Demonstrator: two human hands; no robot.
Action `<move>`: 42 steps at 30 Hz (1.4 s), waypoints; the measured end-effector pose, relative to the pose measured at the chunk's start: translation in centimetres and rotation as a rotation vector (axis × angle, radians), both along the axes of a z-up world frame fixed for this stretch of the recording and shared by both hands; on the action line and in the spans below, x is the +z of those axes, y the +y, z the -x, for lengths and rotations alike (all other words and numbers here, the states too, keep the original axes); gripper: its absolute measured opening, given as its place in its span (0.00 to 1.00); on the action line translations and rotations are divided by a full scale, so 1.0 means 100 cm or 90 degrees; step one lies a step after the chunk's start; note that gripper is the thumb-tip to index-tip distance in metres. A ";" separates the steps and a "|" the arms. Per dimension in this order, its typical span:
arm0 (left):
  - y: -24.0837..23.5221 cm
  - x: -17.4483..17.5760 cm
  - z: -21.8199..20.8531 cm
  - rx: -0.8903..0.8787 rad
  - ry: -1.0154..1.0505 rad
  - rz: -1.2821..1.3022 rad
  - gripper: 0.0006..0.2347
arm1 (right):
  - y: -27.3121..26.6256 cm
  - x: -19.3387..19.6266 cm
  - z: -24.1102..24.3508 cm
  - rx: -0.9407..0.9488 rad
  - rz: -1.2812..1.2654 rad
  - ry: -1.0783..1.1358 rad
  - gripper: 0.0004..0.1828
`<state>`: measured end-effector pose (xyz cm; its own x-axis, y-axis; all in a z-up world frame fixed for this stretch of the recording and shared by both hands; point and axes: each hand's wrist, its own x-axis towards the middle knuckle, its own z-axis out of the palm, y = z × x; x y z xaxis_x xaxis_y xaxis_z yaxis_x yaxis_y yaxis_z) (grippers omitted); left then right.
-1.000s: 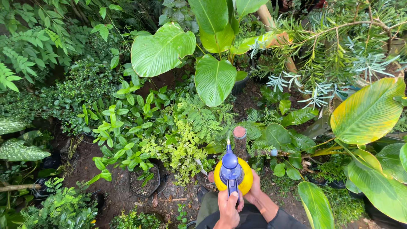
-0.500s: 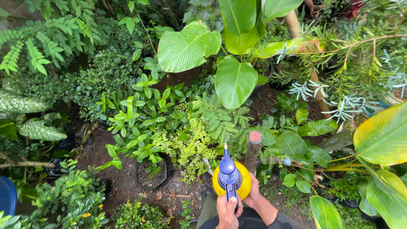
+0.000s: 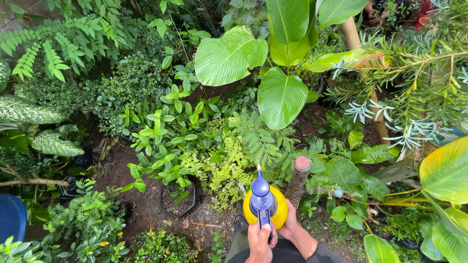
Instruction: The person uses a yellow and blue handheld pressure sprayer to mist water onto various potted plants in a garden. They move between different plant groupings, spraying foliage and soil, and briefly pump the sprayer handle to build pressure before continuing.
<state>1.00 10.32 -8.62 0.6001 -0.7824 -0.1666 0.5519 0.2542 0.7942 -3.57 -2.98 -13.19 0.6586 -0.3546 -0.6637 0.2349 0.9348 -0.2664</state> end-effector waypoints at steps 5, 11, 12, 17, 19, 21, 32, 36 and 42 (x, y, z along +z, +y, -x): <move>-0.003 0.002 -0.007 -0.005 -0.031 -0.002 0.18 | -0.003 -0.002 -0.006 0.002 0.016 -0.022 0.30; -0.003 0.003 -0.013 -0.008 -0.042 -0.014 0.20 | -0.003 -0.002 -0.013 0.002 0.024 -0.021 0.29; -0.004 0.004 -0.013 -0.002 -0.040 -0.026 0.19 | -0.003 -0.002 -0.013 0.005 0.027 -0.029 0.29; -0.008 0.005 -0.018 -0.019 -0.024 -0.005 0.19 | -0.005 0.002 -0.015 -0.005 0.011 0.003 0.29; -0.011 0.005 -0.021 -0.022 -0.024 -0.004 0.19 | -0.008 0.003 -0.016 0.001 0.011 -0.004 0.30; -0.012 0.007 -0.023 -0.024 -0.026 -0.007 0.19 | -0.008 0.003 -0.015 0.014 0.009 -0.017 0.31; -0.022 0.007 -0.033 -0.060 -0.042 0.021 0.20 | -0.019 0.003 -0.019 -0.031 0.015 -0.007 0.32; -0.022 0.005 -0.034 -0.064 -0.026 -0.002 0.19 | -0.017 -0.001 -0.017 -0.031 0.030 -0.017 0.32; -0.025 0.008 -0.038 -0.084 -0.001 -0.025 0.16 | -0.014 -0.001 -0.018 -0.057 0.008 0.005 0.32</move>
